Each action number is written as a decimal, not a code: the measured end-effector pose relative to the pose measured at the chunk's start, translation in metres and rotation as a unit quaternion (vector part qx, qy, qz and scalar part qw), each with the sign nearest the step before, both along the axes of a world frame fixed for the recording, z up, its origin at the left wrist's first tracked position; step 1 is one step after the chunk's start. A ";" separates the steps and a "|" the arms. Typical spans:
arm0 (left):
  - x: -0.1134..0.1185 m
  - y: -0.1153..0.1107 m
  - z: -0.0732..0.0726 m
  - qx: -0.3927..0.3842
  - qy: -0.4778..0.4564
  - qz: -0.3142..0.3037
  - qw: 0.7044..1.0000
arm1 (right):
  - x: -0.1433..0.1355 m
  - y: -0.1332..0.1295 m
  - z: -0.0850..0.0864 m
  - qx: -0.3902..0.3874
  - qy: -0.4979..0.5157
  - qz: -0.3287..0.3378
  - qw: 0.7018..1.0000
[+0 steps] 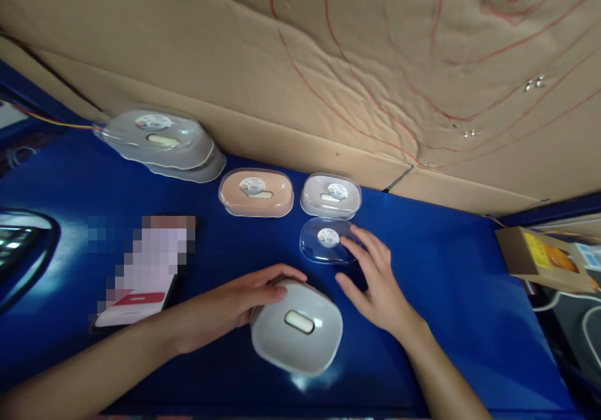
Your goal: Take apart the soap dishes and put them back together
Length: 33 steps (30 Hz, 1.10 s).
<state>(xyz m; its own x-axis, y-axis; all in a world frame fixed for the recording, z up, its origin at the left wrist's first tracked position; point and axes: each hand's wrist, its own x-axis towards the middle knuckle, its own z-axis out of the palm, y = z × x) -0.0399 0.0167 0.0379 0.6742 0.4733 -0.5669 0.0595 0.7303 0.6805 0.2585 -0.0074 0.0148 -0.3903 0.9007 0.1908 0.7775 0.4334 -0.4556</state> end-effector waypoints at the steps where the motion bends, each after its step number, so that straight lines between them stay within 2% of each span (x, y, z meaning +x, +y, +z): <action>1: -0.001 0.001 -0.002 -0.004 -0.007 0.021 1.000 | -0.004 -0.006 0.004 -0.023 0.010 0.041 0.999; 4: -0.005 0.003 -0.005 0.016 -0.039 0.049 0.998 | -0.018 -0.023 0.008 -0.076 -0.006 0.146 0.986; 7: -0.009 0.002 -0.008 0.079 -0.065 0.005 0.995 | -0.028 -0.030 0.004 -0.065 -0.011 0.146 0.987; 12: -0.009 -0.003 -0.011 0.263 0.024 -0.039 0.964 | -0.028 -0.027 0.002 -0.111 0.069 0.144 0.981; 15: -0.009 -0.004 -0.011 0.278 0.022 -0.049 0.959 | -0.028 -0.026 0.004 -0.123 0.091 0.146 0.977; 19: -0.009 -0.002 -0.008 0.283 0.004 -0.060 0.957 | -0.029 -0.025 0.004 -0.102 0.113 0.153 0.976; 22: -0.008 -0.001 -0.007 0.264 0.007 -0.051 0.963 | -0.028 -0.024 0.004 -0.092 0.105 0.157 0.978; 26: -0.007 -0.003 -0.012 0.273 0.032 -0.043 0.961 | -0.023 -0.021 0.006 -0.114 0.115 0.157 0.974; 30: -0.004 -0.006 -0.014 0.305 0.066 -0.059 0.948 | -0.013 -0.015 0.015 -0.144 0.121 0.174 0.967; 33: -0.002 -0.012 -0.016 0.365 0.113 -0.089 0.920 | -0.002 -0.008 0.024 -0.176 0.146 0.170 0.959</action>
